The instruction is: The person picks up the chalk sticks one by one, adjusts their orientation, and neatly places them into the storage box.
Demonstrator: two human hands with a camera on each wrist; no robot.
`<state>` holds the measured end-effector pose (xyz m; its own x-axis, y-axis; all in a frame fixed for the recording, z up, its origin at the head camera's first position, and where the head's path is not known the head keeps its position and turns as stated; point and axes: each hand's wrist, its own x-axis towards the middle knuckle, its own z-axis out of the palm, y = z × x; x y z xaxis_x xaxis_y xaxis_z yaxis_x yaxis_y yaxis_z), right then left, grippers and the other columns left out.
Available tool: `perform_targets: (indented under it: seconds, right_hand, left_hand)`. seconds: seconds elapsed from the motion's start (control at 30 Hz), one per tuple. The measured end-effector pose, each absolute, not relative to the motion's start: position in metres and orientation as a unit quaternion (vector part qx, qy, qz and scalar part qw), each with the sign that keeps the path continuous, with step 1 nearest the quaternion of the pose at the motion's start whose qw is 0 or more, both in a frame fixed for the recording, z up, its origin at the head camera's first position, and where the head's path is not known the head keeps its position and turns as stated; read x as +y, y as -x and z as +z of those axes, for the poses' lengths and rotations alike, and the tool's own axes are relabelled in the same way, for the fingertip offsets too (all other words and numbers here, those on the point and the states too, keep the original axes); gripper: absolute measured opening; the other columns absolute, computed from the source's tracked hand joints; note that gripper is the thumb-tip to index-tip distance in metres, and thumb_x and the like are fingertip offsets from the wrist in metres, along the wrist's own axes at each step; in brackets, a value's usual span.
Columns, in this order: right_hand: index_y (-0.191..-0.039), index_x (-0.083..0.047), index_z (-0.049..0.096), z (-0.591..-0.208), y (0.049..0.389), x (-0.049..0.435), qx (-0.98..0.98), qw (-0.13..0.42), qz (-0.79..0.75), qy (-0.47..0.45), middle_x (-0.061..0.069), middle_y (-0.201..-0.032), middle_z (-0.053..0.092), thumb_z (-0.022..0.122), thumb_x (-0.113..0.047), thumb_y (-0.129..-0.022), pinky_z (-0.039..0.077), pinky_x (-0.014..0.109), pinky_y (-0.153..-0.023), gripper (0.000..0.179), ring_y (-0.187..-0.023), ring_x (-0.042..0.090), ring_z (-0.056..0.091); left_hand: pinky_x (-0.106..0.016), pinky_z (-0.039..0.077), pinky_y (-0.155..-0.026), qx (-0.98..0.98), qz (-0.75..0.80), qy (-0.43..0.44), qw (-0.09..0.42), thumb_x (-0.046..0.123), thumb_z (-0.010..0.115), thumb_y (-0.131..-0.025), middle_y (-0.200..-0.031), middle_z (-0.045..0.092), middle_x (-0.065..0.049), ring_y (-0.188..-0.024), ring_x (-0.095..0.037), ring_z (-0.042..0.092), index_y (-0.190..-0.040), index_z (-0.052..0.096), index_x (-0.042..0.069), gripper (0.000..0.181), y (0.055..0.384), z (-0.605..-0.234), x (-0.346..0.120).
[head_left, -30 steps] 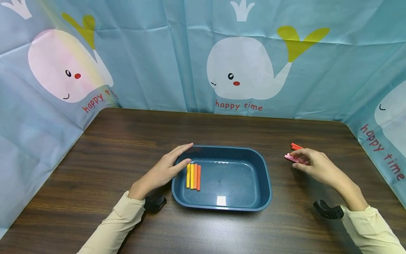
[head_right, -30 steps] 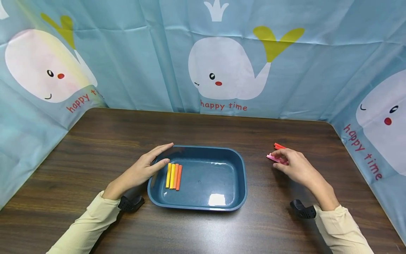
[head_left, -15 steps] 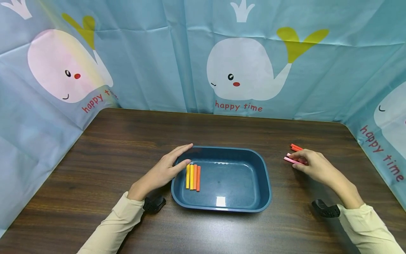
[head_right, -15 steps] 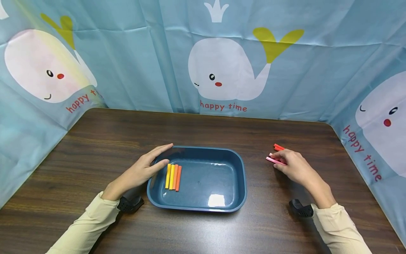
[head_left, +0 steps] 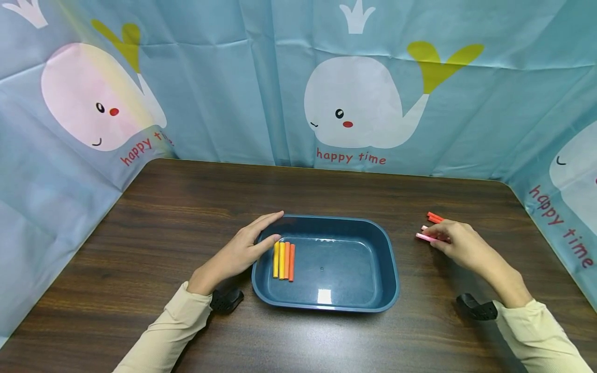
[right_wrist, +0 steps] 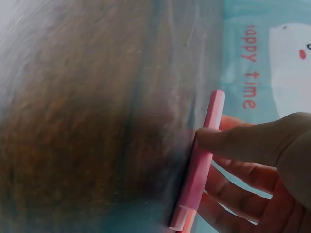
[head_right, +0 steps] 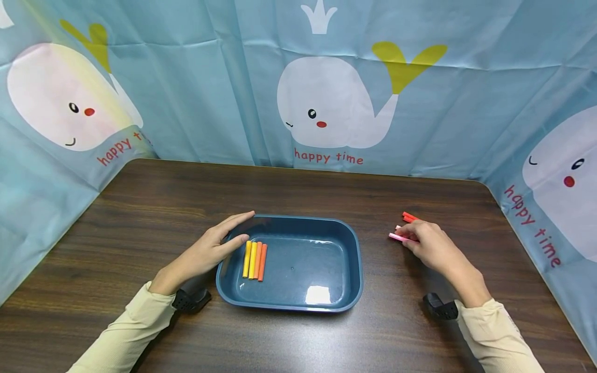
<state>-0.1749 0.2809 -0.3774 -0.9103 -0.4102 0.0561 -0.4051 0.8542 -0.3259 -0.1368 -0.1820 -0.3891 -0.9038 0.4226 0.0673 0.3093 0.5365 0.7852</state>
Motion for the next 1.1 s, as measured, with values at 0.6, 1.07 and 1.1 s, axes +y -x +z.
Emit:
perform_targets:
  seconds: [0.6, 1.07, 1.1]
  right_hand:
    - [-0.118, 0.005, 0.067, -0.356, 0.165, 0.267, 0.95, 0.047, -0.268, 0.151, 0.011, -0.088, 0.074, 0.071, -0.011, -0.091, 0.046, 0.022, -0.055, 0.032, -0.07, 0.005, 0.062]
    - [-0.119, -0.001, 0.068, -0.346, 0.16, 0.257, 0.939, 0.053, -0.305, 0.152, 0.013, -0.096, 0.075, 0.073, -0.015, -0.09, 0.043, 0.022, -0.06, 0.032, -0.076, -0.001, 0.065]
    - [-0.119, -0.001, 0.068, -0.345, 0.159, 0.256, 0.937, 0.057, -0.309, 0.152, 0.012, -0.095, 0.075, 0.073, -0.015, -0.091, 0.044, 0.022, -0.061, 0.032, -0.076, 0.0, 0.065]
  left_hand:
    - [-0.058, 0.035, -0.113, 0.875, 0.43, -0.213, 0.061, 0.031, 0.05, -0.105, -0.161, 0.033, -0.009, -0.145, -0.031, 0.036, -0.156, 0.033, 0.017, 0.056, 0.138, -0.391, -0.183]
    - [-0.058, 0.035, -0.114, 0.875, 0.431, -0.21, 0.063, 0.031, 0.051, -0.105, -0.161, 0.033, -0.009, -0.146, -0.031, 0.035, -0.156, 0.033, 0.015, 0.057, 0.138, -0.39, -0.182]
    - [-0.058, 0.035, -0.114, 0.875, 0.432, -0.211, 0.063, 0.031, 0.051, -0.105, -0.161, 0.033, -0.009, -0.146, -0.031, 0.035, -0.156, 0.033, 0.015, 0.057, 0.138, -0.39, -0.182]
